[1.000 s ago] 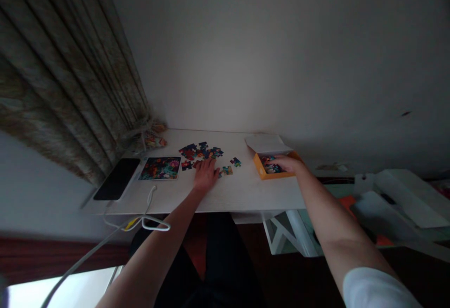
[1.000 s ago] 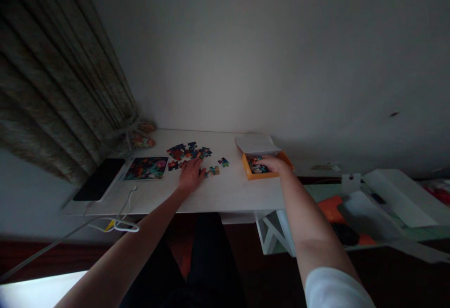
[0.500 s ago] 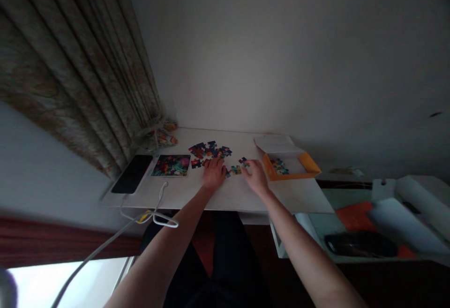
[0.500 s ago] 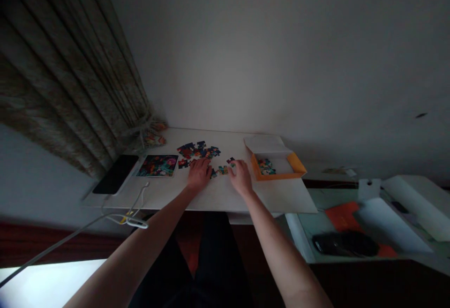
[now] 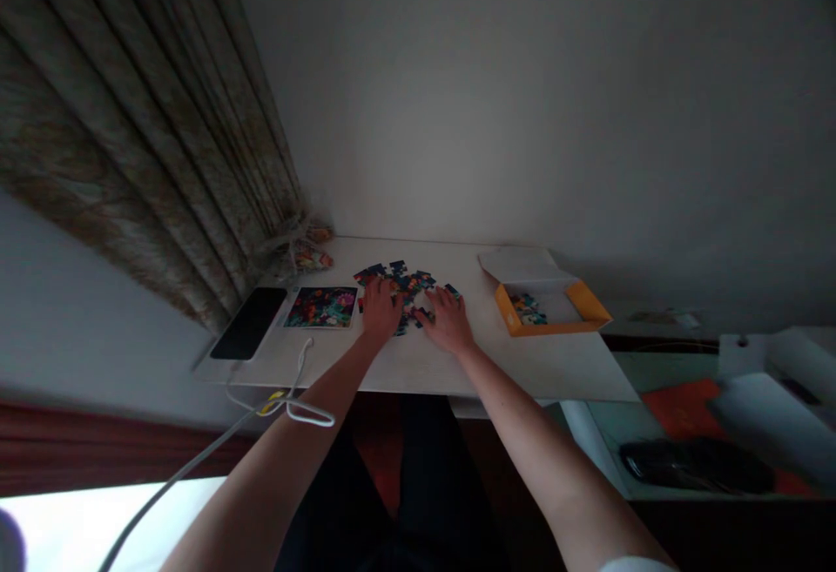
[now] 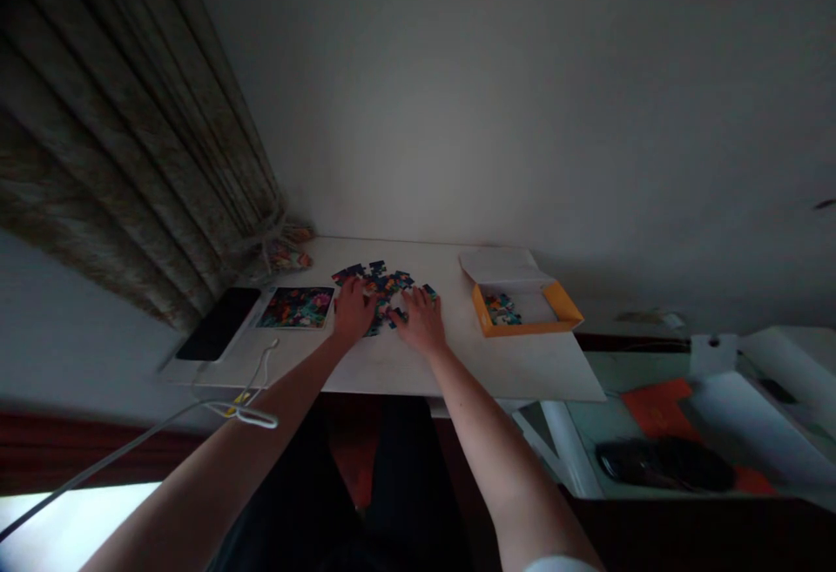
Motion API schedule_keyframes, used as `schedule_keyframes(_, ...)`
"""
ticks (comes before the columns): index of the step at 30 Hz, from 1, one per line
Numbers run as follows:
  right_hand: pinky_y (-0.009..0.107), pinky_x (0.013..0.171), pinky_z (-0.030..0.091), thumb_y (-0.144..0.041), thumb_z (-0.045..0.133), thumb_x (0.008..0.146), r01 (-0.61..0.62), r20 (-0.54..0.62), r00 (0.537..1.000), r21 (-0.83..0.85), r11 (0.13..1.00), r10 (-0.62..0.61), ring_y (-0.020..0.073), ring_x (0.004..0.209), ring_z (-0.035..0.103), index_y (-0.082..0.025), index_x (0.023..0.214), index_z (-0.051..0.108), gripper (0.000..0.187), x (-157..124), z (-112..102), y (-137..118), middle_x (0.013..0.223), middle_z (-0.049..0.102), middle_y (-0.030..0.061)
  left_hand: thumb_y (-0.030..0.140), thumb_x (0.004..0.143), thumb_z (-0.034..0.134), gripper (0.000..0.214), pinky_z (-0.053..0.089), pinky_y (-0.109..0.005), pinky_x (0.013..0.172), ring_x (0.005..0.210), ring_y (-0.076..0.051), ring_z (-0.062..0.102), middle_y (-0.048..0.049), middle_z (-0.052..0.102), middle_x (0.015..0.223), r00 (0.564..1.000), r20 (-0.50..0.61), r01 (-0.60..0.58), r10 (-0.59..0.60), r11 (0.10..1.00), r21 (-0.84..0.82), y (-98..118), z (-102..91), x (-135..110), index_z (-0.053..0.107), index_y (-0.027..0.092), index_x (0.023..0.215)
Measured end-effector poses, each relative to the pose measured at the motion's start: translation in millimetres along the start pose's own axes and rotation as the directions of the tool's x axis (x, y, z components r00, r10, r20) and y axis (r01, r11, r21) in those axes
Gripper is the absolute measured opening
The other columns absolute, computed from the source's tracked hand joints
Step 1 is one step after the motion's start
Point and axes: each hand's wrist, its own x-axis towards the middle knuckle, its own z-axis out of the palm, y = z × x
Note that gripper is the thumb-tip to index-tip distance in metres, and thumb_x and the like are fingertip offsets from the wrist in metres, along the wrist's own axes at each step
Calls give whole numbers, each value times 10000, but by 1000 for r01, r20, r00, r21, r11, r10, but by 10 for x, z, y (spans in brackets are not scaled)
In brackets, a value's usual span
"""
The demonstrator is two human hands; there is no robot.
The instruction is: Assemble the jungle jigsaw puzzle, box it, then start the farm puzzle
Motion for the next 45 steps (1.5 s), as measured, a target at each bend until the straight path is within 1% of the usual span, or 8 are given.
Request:
schedule_keyframes(9, 582, 1261, 180, -646, 511, 991, 40, 12, 999, 60, 997, -41, 334, 1544, 323, -196, 1514, 512, 690, 1, 52, 49, 1639, 416, 167, 535, 1008, 468, 687, 252, -542, 1227, 1516, -422, 337, -303, 386, 1603, 947, 275, 70, -164, 945, 320, -226, 111, 547, 480, 46, 1490)
schedule_keyframes(12, 611, 1256, 160, -697, 521, 963, 75, 34, 996, 60, 995, -77, 338, 1555, 301, -235, 1531, 491, 733, 10, 57, 62, 1660, 387, 148, 598, 1009, 419, 719, 244, -562, 1210, 1478, -422, 386, -281, 458, 1562, 939, 285, 71, -191, 921, 384, -233, 139, 633, 488, 80, 1503)
schedule_keyframes(19, 612, 1256, 154, -699, 521, 959, 83, 61, 994, 58, 995, -86, 345, 1559, 286, -226, 1545, 472, 754, 46, 35, 49, 1662, 380, 152, 688, 963, 440, 735, 415, -508, 1054, 1275, -420, 550, -272, 606, 1363, 947, 220, 124, -236, 895, 428, -142, 98, 760, 586, 96, 1374)
schedule_keyframes(25, 588, 1262, 172, -686, 563, 943, 61, 35, 997, 54, 997, -62, 359, 1554, 289, -224, 1543, 476, 762, 44, 18, 29, 1652, 390, 167, 644, 994, 421, 635, 508, -402, 915, 1112, -347, 679, -232, 662, 1273, 906, 326, 144, -271, 920, 365, 18, 54, 788, 638, 111, 1263)
schedule_keyframes(29, 583, 1257, 198, -657, 564, 955, 48, 28, 998, 51, 998, -49, 366, 1540, 317, -207, 1515, 510, 720, 47, 10, 23, 1639, 407, 179, 638, 1007, 418, 574, 519, -387, 868, 1074, -338, 710, -186, 742, 1127, 868, 411, 128, -277, 927, 353, 126, 34, 772, 685, 164, 1189)
schedule_keyframes(31, 583, 1256, 203, -642, 550, 968, 46, 23, 999, 58, 997, -47, 363, 1534, 329, -191, 1501, 522, 699, 49, 10, 21, 1631, 417, 187, 645, 1005, 426, 555, 518, -380, 845, 1055, -338, 718, -173, 759, 1094, 868, 424, 115, -258, 936, 334, 164, -17, 779, 693, 187, 1169)
schedule_keyframes(39, 560, 1243, 251, -583, 414, 1035, 21, -130, 992, 143, 989, -2, 332, 1495, 390, -141, 1509, 485, 652, 76, 69, 61, 1562, 494, 201, 561, 1056, 411, 435, 483, -319, 774, 965, -284, 732, -137, 771, 1010, 931, 269, 209, -245, 966, 154, 321, -374, 768, 647, 208, 1150)
schedule_keyframes(45, 473, 1136, 408, -545, 384, 1042, 66, -274, 962, 293, 954, 17, 311, 1336, 535, -125, 1421, 544, 588, 28, -21, 110, 1402, 609, 204, 392, 1091, 383, 306, 488, -309, 752, 859, -234, 727, -94, 760, 908, 927, 252, 309, -276, 946, -99, 638, -273, 311, 623, 202, 1096)
